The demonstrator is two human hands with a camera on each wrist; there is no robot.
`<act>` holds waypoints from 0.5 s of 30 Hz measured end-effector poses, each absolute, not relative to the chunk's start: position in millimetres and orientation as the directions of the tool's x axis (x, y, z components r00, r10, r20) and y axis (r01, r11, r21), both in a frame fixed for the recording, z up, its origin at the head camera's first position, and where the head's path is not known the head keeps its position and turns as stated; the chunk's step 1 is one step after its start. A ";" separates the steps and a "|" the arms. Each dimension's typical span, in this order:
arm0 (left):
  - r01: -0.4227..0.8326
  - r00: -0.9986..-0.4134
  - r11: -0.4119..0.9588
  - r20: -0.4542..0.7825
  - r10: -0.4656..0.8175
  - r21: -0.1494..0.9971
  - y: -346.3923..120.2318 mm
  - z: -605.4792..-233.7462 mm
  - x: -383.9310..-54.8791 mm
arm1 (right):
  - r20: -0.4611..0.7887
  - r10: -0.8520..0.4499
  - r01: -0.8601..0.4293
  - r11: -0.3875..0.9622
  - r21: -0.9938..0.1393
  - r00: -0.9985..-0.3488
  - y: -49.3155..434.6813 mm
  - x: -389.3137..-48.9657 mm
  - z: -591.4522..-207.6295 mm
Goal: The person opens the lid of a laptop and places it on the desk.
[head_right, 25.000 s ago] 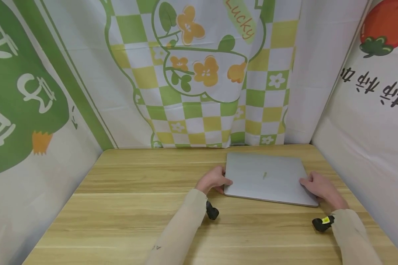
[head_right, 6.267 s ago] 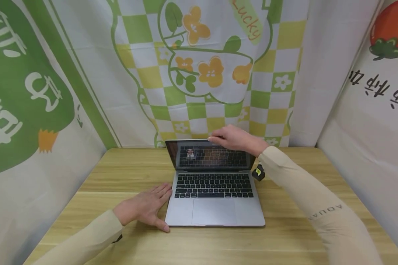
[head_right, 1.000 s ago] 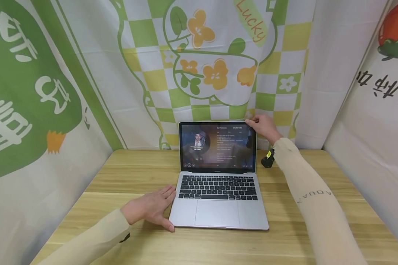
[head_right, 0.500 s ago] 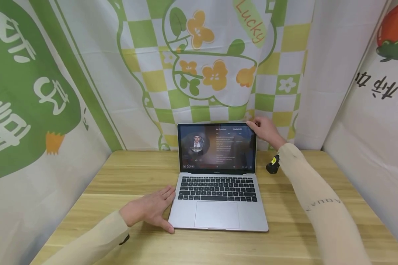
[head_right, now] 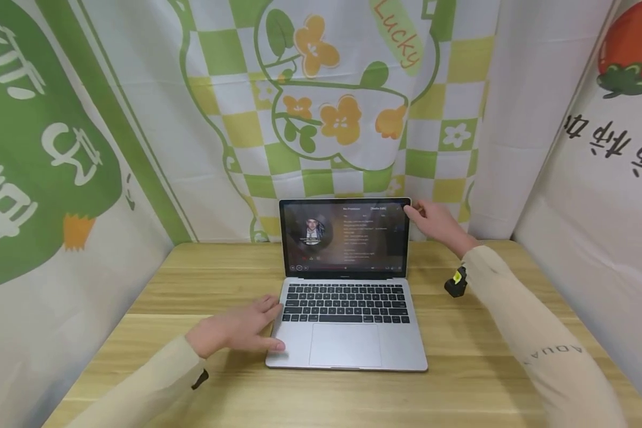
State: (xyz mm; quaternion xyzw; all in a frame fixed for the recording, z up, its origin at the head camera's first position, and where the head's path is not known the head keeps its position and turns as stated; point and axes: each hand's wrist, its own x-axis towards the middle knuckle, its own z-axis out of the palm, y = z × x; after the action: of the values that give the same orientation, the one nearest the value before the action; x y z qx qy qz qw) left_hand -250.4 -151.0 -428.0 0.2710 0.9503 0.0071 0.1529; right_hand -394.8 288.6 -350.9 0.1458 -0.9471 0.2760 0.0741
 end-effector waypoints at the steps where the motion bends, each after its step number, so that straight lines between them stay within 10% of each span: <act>1: 0.511 -0.810 0.854 -0.275 0.517 0.101 -151.2 -426.6 -252.8 | 0.215 -0.242 -0.318 0.813 -0.488 -0.946 290.1 -392.9 -352.1; 15: 0.565 -0.811 0.823 -0.145 0.567 0.057 -163.4 -412.4 -290.5 | 0.200 -0.340 -0.391 0.848 -0.357 -0.919 306.7 -360.2 -371.5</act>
State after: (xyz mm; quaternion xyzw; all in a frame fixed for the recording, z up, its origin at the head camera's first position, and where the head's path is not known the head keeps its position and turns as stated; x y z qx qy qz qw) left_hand -290.5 -163.4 -412.4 0.2973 0.9516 0.0054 0.0779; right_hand -360.2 306.7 -371.5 0.1905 -0.9592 0.1987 0.0646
